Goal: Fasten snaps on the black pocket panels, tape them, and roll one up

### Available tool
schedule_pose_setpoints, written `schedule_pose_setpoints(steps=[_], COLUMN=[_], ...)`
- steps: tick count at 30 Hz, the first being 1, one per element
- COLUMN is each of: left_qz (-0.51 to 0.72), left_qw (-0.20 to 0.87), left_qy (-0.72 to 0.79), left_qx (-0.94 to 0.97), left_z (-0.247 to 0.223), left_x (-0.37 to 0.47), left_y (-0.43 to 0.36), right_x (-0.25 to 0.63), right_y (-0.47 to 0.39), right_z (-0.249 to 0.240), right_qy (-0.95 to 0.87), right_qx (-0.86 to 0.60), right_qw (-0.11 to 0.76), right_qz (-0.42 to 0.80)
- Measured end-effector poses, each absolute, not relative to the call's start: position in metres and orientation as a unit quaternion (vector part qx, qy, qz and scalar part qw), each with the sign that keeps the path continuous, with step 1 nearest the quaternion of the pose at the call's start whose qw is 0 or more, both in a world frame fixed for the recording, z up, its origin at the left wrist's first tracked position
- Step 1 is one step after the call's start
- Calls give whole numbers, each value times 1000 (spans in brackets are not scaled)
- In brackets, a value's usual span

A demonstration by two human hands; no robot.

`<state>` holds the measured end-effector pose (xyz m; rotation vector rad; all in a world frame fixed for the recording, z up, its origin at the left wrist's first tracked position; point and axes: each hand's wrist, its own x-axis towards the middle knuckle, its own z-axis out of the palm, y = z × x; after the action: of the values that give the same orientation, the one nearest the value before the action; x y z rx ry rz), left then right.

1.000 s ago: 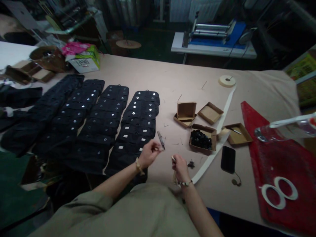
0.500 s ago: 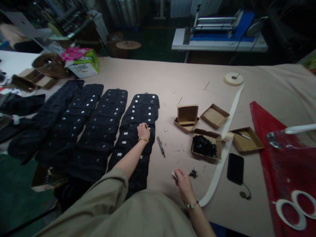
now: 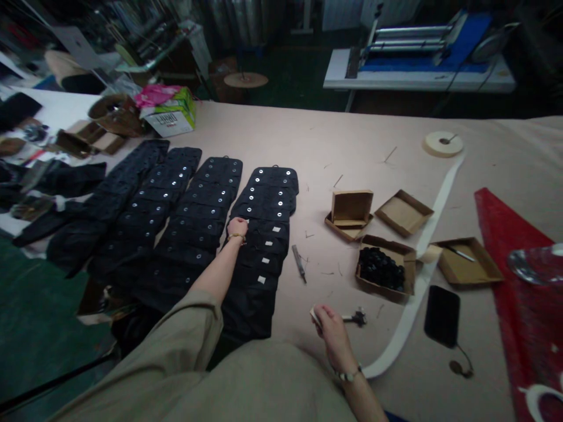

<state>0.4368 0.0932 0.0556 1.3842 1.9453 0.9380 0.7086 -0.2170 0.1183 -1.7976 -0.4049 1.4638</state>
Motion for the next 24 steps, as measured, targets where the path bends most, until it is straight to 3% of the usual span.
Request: schedule_pose_setpoints(steps=[7,12,15,19,24], left_qz=[300,116,71,130,103], left_qw=[237,120,114,88,138], left_qy=[639,536,540,589,677], left_qx=[667,827,831,792,716], left_z=[55,25,21,33,39], left_x=[469,520,520,478,436], left_y=[70,41,40,49,57], right_x=[703,698,695,696,697], right_y=[-223,-221,-220,-223,-231], right_z=[116,120,124,125,128], right_qy=[-169,-179,-178,-181,-185], right_qx=[-704,-703,-705,-721,-717], right_qw=[375,373,379,387,403], right_qz=[579,579,573,546,538])
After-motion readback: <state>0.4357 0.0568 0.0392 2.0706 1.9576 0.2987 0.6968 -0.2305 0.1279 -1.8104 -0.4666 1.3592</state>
